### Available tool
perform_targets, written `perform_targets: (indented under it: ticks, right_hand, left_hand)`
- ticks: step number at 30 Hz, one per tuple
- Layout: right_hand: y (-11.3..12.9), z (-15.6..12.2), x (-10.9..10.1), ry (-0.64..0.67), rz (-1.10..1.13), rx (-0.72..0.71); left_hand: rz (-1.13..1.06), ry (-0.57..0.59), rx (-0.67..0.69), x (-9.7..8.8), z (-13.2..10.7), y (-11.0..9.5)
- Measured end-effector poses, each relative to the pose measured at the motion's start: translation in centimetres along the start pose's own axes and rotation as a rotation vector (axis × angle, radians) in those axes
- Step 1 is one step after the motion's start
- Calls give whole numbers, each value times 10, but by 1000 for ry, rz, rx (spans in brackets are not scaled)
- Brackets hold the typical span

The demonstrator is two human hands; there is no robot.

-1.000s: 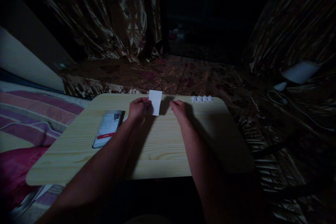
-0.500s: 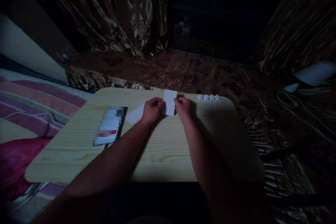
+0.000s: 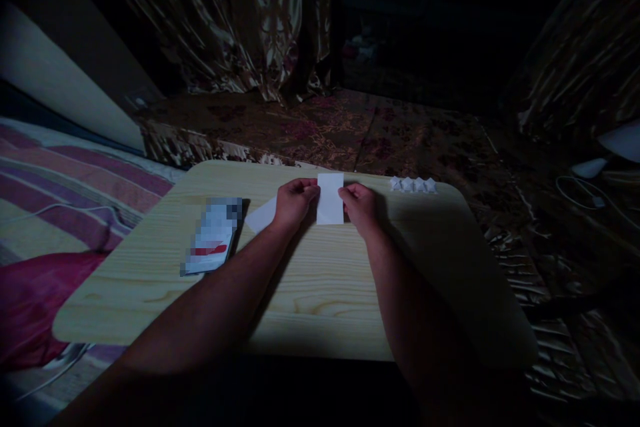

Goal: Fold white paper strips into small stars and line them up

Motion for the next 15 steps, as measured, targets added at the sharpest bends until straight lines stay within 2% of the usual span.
perform_targets:
  ticks: [15]
  right_hand:
    - [-4,2,0,-5,20,-15]
  left_hand:
    - [-1,-40,47,-1,-1,-4]
Point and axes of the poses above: each hand's wrist, its own z-axis towards the middle knuckle, its own x-axis out of the palm, y = z × x, the point moved 9 cm from there along z, towards the middle knuckle, and after that the axes turned 5 degrees about x, right-handed, at the moved point
